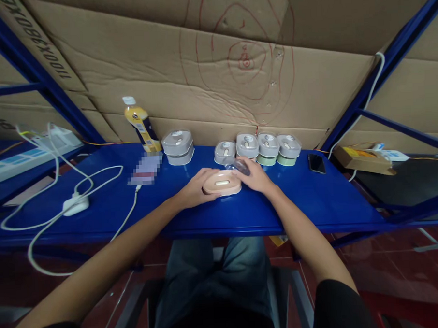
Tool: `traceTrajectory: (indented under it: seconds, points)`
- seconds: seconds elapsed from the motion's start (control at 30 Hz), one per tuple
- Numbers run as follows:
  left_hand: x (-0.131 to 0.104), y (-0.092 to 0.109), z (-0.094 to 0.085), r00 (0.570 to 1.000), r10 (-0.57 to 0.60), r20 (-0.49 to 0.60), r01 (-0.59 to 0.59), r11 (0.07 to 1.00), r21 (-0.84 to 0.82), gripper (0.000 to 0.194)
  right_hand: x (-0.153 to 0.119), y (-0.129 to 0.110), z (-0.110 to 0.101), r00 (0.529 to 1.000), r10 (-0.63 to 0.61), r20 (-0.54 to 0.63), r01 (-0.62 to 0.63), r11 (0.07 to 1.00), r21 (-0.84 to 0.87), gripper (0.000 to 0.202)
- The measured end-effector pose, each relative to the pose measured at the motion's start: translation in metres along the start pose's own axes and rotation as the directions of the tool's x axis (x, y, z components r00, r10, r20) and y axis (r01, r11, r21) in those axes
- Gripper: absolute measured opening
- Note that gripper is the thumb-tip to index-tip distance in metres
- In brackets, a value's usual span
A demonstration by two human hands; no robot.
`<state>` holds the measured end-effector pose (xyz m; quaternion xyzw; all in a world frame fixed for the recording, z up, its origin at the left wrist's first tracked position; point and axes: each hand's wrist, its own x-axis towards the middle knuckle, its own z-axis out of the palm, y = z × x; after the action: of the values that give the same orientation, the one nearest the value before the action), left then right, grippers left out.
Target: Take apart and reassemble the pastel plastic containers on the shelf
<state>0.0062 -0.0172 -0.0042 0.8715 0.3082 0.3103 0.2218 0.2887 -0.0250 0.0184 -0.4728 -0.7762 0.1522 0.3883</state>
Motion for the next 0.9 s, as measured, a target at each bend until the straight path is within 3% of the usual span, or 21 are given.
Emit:
traceTrajectory:
  seconds: [0.07,0.17,0.33,0.53,0.67,0.77,0.9]
  points:
    - [-0.001,0.003,-0.002,0.995,0.098,0.037,-0.099,0.995,0.034,0.051,0.001,0.015,-0.011,0.993,0.118,-0.026,-0.118,0.993,0.028,0.062]
    - [0.0,0.007,-0.004,0.988,0.151,0.045,-0.154,0.986,0.07,0.038,0.002,0.027,-0.024,0.978,0.206,-0.021,-0.206,0.978,0.013,0.064]
    - [-0.001,0.0,-0.011,0.998,0.019,-0.061,-0.015,0.997,0.078,0.037,0.001,0.025,-0.033,0.979,0.204,-0.003,-0.204,0.978,-0.05,0.064]
    - [-0.004,-0.026,-0.021,0.968,-0.17,-0.186,0.203,0.963,0.177,0.045,-0.001,0.02,-0.038,0.972,0.226,0.061,-0.22,0.972,-0.085,0.066]
    - [-0.005,-0.021,-0.019,0.971,-0.143,-0.193,0.174,0.972,0.155,0.045,0.0,0.018,-0.036,0.971,0.237,0.033,-0.234,0.969,-0.072,0.066]
    - [-0.005,-0.008,-0.014,0.985,-0.051,-0.166,0.067,0.993,0.093,0.054,0.0,0.013,-0.03,0.987,0.157,-0.017,-0.157,0.988,0.008,0.068]
    - [-0.005,0.001,-0.002,0.993,0.069,-0.095,-0.068,0.998,0.012,0.072,0.0,-0.005,-0.015,0.995,-0.099,-0.008,0.1,0.993,0.06,0.075]
